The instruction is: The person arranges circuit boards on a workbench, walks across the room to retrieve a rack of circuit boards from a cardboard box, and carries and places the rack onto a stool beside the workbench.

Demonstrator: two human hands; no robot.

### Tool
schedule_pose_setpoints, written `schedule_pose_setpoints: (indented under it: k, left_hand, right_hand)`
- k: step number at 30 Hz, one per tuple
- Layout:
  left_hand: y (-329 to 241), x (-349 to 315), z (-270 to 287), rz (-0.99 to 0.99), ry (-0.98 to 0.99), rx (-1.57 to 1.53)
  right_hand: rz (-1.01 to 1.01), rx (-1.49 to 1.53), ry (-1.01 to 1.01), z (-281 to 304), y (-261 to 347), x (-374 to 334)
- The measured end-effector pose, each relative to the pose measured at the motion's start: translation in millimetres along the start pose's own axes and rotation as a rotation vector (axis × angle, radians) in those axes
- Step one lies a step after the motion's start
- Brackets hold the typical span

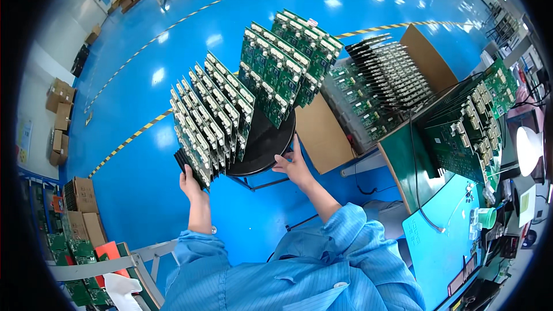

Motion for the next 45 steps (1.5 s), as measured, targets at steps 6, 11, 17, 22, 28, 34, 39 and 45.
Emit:
schedule_pose_setpoints:
  k: [6,11,17,22,28,34,39,45]
  left_hand:
    - [12,-70,-4,0.009,-0.083,0.05]
    - [39,-118,-11,0.157,0.006,0.077]
    - [43,-146,-22,0.246,-0.009,0.079]
    - [41,-164,-29,0.275,0.12,0.068]
    - [56,-164,-22,0.3,0.204,0.069]
    - [61,-167,-5,0.276,0.356,0.155]
    - [83,-199,21,0.268,0.543,0.36]
    - [162,-277,-47,0.102,1.197,0.904]
  right_hand:
    - [-0.096,0.053,-0.106,8,-25,10]
    - [-0.039,-0.054,-0.134,16,-16,3]
    - [-0.041,-0.168,-0.117,25,0,3]
    - [-0.009,-0.115,-0.186,34,-9,-4]
    - [-0.043,-0.039,-0.068,40,-14,-39]
    - [-0.27,-0.009,-0.059,136,-55,-114]
    - [-0.267,-0.026,-0.297,205,-54,-198]
    - [-0.152,0.05,-0.327,206,-36,-275]
Point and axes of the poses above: each hand's wrist, its own x-axis towards the middle knuckle, its own z-axis out of the back of the hand, y = z × x, the point moved 9 cm from there along x, towards the middle knuckle, and after that the axes turned 3 degrees about x, right-handed, at the moved point
